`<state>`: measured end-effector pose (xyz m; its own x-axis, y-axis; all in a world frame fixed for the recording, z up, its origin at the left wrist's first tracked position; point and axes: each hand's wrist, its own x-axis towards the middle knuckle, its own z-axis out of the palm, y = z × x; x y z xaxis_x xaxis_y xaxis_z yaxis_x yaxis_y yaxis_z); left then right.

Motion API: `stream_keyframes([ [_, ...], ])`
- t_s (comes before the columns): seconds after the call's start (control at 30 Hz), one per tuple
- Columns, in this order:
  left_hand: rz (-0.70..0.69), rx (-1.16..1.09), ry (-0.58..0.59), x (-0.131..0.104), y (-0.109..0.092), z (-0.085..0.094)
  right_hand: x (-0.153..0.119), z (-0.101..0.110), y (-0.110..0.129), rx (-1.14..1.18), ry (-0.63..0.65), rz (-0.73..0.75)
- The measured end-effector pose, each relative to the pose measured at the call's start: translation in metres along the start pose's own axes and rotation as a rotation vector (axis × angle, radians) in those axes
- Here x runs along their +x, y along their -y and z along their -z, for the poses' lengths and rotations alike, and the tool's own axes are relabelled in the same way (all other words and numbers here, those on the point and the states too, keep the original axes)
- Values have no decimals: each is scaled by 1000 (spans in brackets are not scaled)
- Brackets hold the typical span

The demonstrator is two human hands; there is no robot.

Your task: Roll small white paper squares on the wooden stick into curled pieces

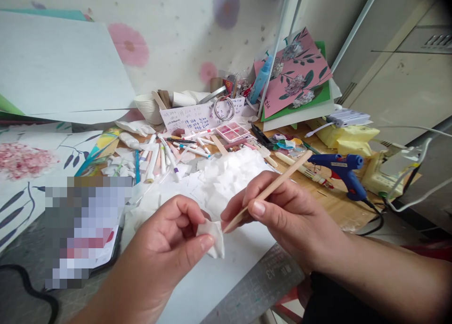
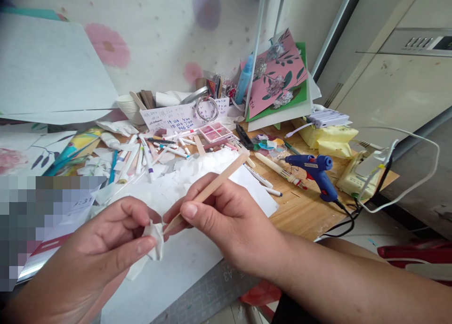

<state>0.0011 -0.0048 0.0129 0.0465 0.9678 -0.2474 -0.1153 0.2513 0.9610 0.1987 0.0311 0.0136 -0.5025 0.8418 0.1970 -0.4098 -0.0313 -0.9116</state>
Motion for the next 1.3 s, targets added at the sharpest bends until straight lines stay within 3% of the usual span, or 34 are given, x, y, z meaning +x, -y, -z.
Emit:
stream_keyframes([
  [0.27, 66, -25, 7, -2, 0, -3, 0, -1, 3, 70, 6, 46],
  [1.3, -61, 239, 151, 3, 7, 9, -4, -5, 5, 17, 35, 43],
])
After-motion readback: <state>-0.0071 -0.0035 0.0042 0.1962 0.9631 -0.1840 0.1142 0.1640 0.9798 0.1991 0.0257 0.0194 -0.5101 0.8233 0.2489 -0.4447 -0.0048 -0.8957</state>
